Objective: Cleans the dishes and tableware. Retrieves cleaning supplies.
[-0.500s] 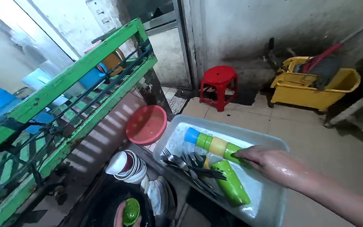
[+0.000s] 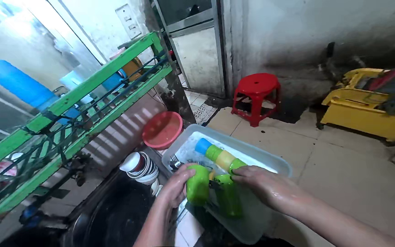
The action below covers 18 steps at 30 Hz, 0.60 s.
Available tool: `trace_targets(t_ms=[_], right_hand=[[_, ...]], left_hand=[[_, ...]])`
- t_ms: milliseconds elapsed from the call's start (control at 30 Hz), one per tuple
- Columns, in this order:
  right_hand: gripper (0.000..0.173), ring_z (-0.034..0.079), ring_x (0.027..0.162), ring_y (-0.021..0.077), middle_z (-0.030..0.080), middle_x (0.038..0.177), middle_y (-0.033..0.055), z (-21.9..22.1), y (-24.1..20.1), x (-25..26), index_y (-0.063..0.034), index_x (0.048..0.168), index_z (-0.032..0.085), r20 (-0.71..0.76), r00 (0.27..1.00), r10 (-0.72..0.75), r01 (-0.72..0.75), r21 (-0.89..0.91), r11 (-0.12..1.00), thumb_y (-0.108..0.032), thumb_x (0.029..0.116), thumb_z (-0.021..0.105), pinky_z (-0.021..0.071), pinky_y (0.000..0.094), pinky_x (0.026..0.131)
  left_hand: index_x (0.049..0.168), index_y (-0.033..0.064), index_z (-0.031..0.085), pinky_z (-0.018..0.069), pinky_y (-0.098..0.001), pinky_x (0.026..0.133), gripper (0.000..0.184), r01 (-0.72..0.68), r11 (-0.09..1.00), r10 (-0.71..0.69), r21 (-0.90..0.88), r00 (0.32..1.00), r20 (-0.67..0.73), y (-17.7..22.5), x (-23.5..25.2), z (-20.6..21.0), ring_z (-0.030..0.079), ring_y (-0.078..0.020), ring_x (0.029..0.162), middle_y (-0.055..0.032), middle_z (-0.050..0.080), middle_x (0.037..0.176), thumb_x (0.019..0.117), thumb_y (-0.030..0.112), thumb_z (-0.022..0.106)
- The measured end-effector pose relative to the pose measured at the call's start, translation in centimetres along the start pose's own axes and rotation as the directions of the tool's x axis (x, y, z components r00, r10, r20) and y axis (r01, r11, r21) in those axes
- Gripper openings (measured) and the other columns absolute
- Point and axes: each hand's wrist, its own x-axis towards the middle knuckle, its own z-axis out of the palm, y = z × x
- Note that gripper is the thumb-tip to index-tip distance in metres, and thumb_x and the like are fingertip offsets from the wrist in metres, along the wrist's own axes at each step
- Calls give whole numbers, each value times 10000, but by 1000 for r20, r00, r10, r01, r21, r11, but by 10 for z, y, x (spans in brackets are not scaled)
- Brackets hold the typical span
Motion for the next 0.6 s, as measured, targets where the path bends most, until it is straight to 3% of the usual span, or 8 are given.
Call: trace_targets(t_ms=[67, 133, 167, 233, 367, 467, 533, 600], right_hand=[[397, 565, 1342, 295, 613, 1431, 65, -8, -6, -3, -197, 1363, 665, 45, 998, 47, -50, 51, 997, -70, 1042, 469, 489, 547, 1070], [377, 605, 1299, 269, 632, 1413, 39, -10, -9, -8, -227, 1351, 678, 20, 997, 79, -81, 99, 992, -122, 1055, 468, 518, 544, 1031], [366, 627, 1271, 256, 642, 1399, 26, -10, -9, -9, -244, 1341, 683, 19, 996, 90, -92, 105, 990, -146, 1058, 474, 536, 538, 1013], [398, 589, 1319, 276, 581, 1478, 30, -19, -11, -4, -246, 1406, 635, 172, 976, 131, -150, 102, 983, -143, 1074, 442, 501, 555, 1047], [450, 493, 1414, 287, 483, 1564, 81, -23, -15, 29, -126, 1449, 585, 364, 931, 34, -76, 102, 992, -9, 1044, 426, 419, 485, 1159], [416, 452, 1435, 374, 495, 1519, 223, -16, -19, 77, 24, 1413, 567, 441, 893, -93, 34, 140, 990, 63, 1028, 416, 349, 510, 1195], [368, 469, 1400, 415, 507, 1484, 253, -2, -18, 109, 62, 1374, 570, 556, 830, -39, 31, 23, 999, 17, 1028, 454, 376, 569, 1151], [313, 535, 1293, 468, 546, 1392, 287, 6, -27, 127, 97, 1281, 601, 609, 791, 66, -5, -103, 995, 16, 991, 517, 455, 636, 1035]], left_hand=[[1336, 55, 523, 600, -378, 836, 398, 26, 990, -28, -137, 1000, -14, -1, 2, 6, 700, -200, 932, -116, 703, 1041, 1042, 304, 422], [1228, 52, 607, 613, -383, 750, 420, 22, 960, -33, -281, 999, -35, -3, 0, 7, 712, -230, 859, -142, 716, 989, 1085, 345, 342], [1250, 49, 607, 609, -376, 678, 483, 3, 936, -15, -353, 999, -31, -8, 0, 4, 709, -248, 820, -170, 712, 1008, 1086, 381, 298], [1308, 39, 559, 571, -340, 577, 597, -60, 846, 55, -529, 998, -26, -22, 1, -3, 685, -265, 772, -228, 679, 1107, 1071, 457, 203], [1217, -13, 584, 581, -353, 553, 721, -274, 599, 112, -753, 959, -260, -43, -1, -2, 674, -271, 675, -228, 671, 933, 1058, 549, 162], [1196, -6, 578, 597, -362, 579, 691, -378, 545, 108, -748, 917, -384, -50, -9, 2, 690, -270, 688, -202, 673, 872, 1065, 537, 172], [1163, 6, 575, 605, -372, 585, 633, -407, 543, 82, -734, 896, -436, -52, -17, 6, 700, -277, 690, -201, 679, 863, 1071, 512, 207], [1168, -2, 569, 611, -381, 589, 624, -424, 548, 91, -722, 887, -452, -54, -25, 7, 705, -289, 699, -213, 679, 874, 1074, 502, 213]])
